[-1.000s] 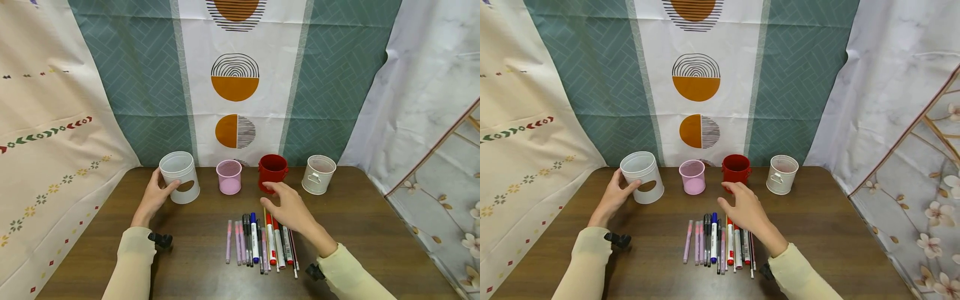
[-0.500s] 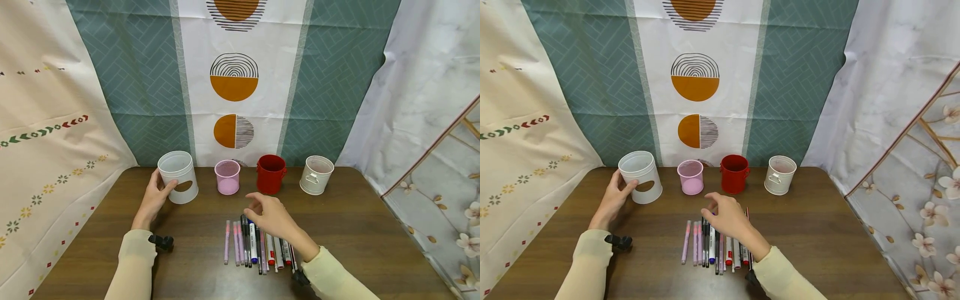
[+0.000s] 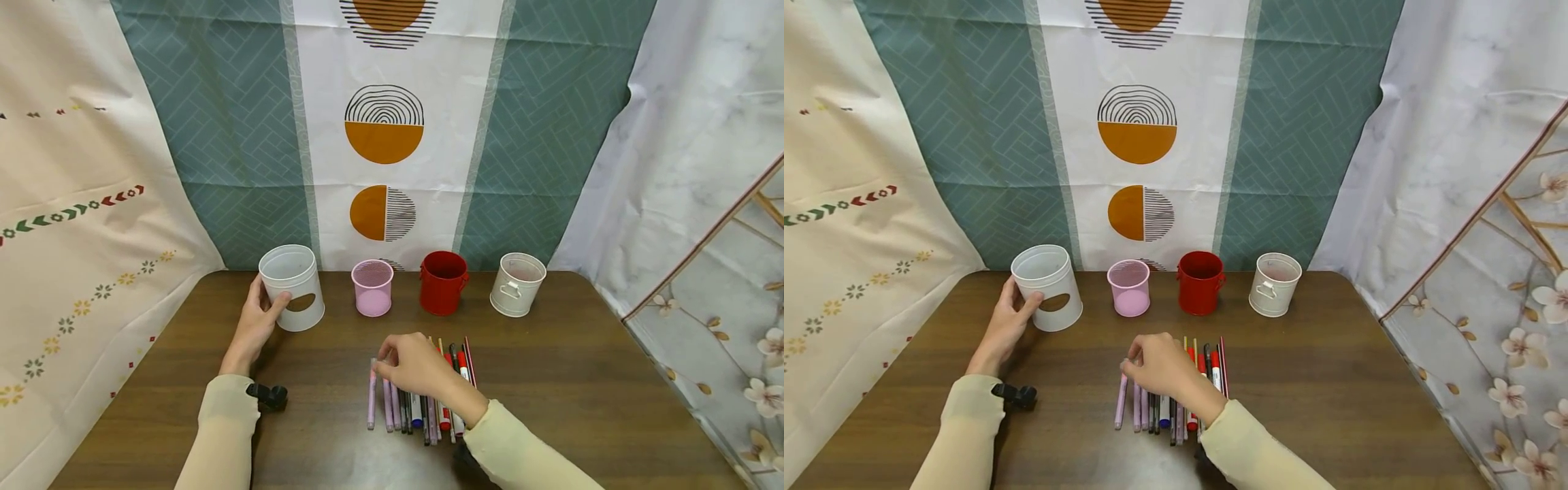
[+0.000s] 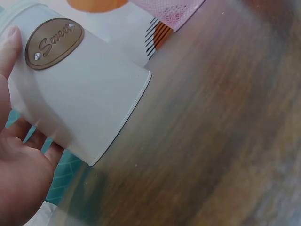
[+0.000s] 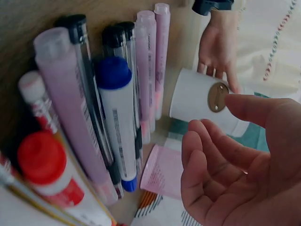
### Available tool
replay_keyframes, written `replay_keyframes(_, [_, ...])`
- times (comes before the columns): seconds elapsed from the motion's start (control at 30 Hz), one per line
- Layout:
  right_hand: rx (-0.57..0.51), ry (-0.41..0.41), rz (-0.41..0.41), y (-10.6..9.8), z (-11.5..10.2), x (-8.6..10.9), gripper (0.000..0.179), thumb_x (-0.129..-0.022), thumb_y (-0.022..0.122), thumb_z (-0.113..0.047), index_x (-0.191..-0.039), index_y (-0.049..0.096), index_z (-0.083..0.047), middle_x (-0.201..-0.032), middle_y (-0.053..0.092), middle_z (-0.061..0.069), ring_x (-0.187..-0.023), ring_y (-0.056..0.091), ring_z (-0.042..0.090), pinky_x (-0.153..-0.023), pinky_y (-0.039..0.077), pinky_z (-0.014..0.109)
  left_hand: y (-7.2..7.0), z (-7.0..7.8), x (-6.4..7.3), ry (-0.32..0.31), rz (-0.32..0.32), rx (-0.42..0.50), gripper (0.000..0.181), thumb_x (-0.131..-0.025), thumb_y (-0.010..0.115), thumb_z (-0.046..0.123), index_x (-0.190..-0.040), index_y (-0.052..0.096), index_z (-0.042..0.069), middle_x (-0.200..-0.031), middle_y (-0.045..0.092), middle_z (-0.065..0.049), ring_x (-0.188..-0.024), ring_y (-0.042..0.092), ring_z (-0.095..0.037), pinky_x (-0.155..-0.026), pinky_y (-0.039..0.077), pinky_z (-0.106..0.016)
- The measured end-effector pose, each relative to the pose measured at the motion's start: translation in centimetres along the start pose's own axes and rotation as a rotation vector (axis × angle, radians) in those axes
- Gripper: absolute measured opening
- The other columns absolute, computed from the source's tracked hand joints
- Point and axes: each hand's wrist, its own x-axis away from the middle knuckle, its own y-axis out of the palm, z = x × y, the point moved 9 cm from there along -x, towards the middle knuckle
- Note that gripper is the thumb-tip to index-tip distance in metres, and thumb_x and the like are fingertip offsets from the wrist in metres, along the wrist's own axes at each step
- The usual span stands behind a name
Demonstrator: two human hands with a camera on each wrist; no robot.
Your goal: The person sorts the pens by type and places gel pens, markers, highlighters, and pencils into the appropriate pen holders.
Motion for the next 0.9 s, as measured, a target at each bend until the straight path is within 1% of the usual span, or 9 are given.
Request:
replay_keyframes(0.17, [0.105, 0.024, -0.036, 1.6, 0.0, -0.6, 0.016, -0.094, 0.078, -0.024, -0.084, 0.071, -0.015, -0.062, 0.055, -0.008, -0.053, 0.048, 0.007, -0.048, 0.042, 0.024, 0.0, 0.0, 0.1, 0.005, 0.000, 0.011, 0.085, -0.108, 0.063, 0.016, -0.172, 0.007, 0.018, -0.175, 0.020, -0.011, -0.163, 0.016, -0.028, -0.132, 0.017, -0.044])
replay_keyframes(0.33, [0.219, 0.071, -0.062, 2.8, 0.1, -1.0, 0.028, -0.091, 0.080, -0.029, -0.070, 0.064, -0.019, -0.063, 0.055, -0.008, -0.056, 0.050, 0.010, -0.050, 0.043, 0.027, 0.1, 0.0, 0.1, 0.007, -0.007, 0.015, 0.085, -0.108, 0.063, 0.016, -0.172, 0.007, 0.018, -0.176, 0.018, -0.011, -0.164, 0.013, -0.028, -0.132, 0.015, -0.047])
replay_keyframes(0.53, [0.319, 0.090, -0.078, 3.9, -0.2, -1.3, 0.040, -0.085, 0.085, -0.033, -0.058, 0.058, -0.021, -0.060, 0.054, -0.008, -0.056, 0.051, 0.010, -0.051, 0.045, 0.029, 0.0, -0.4, 0.0, -0.003, -0.007, 0.006, 0.086, -0.108, 0.064, 0.018, -0.172, 0.007, 0.017, -0.176, 0.016, -0.012, -0.164, 0.014, -0.029, -0.132, 0.017, -0.044])
replay_keyframes(0.6, [0.339, 0.098, -0.084, 4.2, -0.3, -1.4, 0.042, -0.084, 0.086, -0.034, -0.057, 0.057, -0.021, -0.060, 0.053, -0.008, -0.055, 0.051, 0.010, -0.050, 0.045, 0.029, -0.1, -0.4, 0.0, -0.007, -0.007, 0.003, 0.086, -0.108, 0.065, 0.017, -0.172, 0.007, 0.017, -0.176, 0.017, -0.012, -0.164, 0.014, -0.029, -0.132, 0.017, -0.044])
replay_keyframes(0.7, [0.337, 0.111, -0.095, 4.5, -0.2, -1.6, 0.044, -0.082, 0.088, -0.034, -0.057, 0.055, -0.019, -0.060, 0.051, -0.006, -0.053, 0.050, 0.011, -0.048, 0.045, 0.028, -0.1, -0.4, -0.1, -0.001, -0.006, 0.001, 0.086, -0.108, 0.064, 0.016, -0.172, 0.007, 0.017, -0.176, 0.017, -0.012, -0.164, 0.014, -0.030, -0.132, 0.017, -0.044])
replay_keyframes(0.8, [0.331, 0.103, -0.103, 4.7, -0.5, -1.8, 0.041, -0.081, 0.087, -0.030, -0.056, 0.057, -0.018, -0.059, 0.052, -0.006, -0.052, 0.050, 0.010, -0.048, 0.045, 0.026, -0.2, -0.2, -0.1, 0.006, -0.003, 0.004, 0.086, -0.107, 0.064, 0.016, -0.172, 0.007, 0.018, -0.176, 0.016, -0.012, -0.163, 0.014, -0.031, -0.131, 0.017, -0.046])
replay_keyframes(0.9, [0.302, 0.090, -0.110, 4.9, -0.7, -2.0, 0.037, -0.080, 0.087, -0.026, -0.055, 0.061, -0.019, -0.057, 0.055, -0.009, -0.050, 0.052, 0.009, -0.047, 0.046, 0.025, -0.2, -0.2, 0.0, 0.005, -0.009, 0.005, 0.087, -0.108, 0.064, 0.016, -0.172, 0.006, 0.018, -0.177, 0.015, -0.012, -0.164, 0.014, -0.031, -0.131, 0.015, -0.049])
